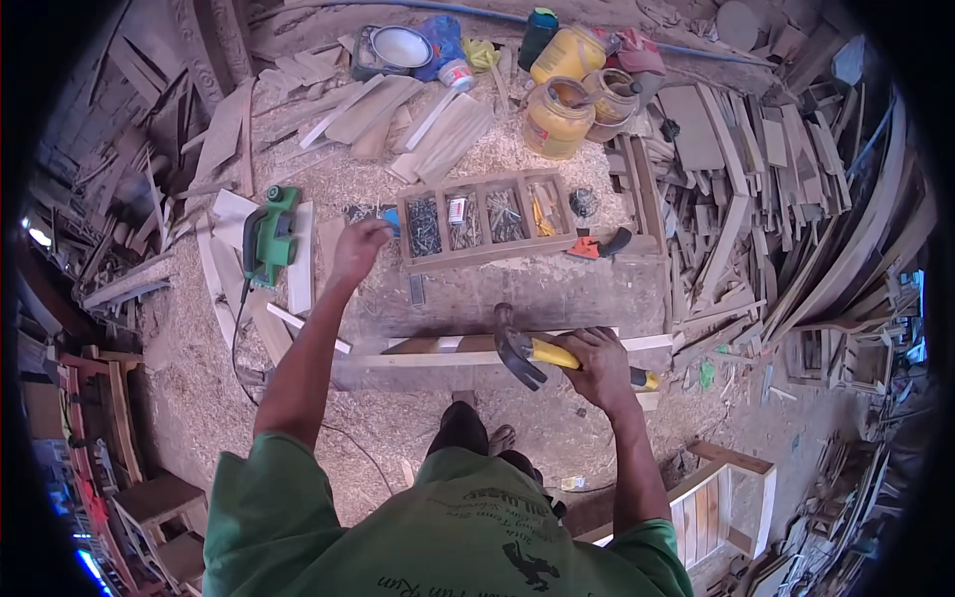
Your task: The person assembles a wooden frame by hand, using a hammer to drive nails into the joints. They repeatedly align the wooden pieces, mark positions with a pencil, and secure the structure with nails.
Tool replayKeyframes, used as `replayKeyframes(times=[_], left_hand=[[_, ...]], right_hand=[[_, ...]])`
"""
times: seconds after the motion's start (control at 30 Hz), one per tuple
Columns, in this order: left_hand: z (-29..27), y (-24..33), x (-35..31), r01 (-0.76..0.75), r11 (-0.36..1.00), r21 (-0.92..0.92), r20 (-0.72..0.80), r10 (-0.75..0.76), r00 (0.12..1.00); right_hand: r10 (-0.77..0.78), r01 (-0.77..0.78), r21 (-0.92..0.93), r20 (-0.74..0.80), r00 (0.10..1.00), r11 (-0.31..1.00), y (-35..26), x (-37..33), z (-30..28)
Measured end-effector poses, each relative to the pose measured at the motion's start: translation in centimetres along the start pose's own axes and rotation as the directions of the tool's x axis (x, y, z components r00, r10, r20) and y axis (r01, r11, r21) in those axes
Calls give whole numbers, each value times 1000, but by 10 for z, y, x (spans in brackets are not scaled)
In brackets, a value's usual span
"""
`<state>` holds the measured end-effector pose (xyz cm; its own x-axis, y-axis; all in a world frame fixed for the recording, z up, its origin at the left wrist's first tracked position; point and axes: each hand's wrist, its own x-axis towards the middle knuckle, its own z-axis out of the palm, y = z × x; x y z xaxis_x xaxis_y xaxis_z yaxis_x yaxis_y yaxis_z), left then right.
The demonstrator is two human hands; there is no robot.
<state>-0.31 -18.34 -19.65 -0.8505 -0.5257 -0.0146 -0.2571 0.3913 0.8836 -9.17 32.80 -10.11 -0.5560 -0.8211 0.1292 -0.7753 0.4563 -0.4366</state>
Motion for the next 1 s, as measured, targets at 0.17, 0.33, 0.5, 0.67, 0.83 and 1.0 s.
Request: replayKeyframes(times=[0.17,0.33,0.5,0.67,0.83,1.0], left_hand=[[59,7,49,-213,836,506,127,173,977],[78,-1,72,-251,670,699,220,133,966],[74,-26,86,-114,921,373,134,68,989],[66,-31,90,9,991,134,73,-19,997],[66,60,56,110,975,-194,2,-112,994],[62,137,-20,29,877,-479,-139,-108,984]], right_hand=[[10,-7,43,-53,999,999,9,15,0],[77,-76,114,-10,997,991,12,33,-4],[86,-89,178,21,996,980,18,39,-8],[72,-82,264,48,996,961,29,41,-10],[120,-140,289,88,989,947,33,47,-14],[186,-214,304,117,976,928,35,50,-8]])
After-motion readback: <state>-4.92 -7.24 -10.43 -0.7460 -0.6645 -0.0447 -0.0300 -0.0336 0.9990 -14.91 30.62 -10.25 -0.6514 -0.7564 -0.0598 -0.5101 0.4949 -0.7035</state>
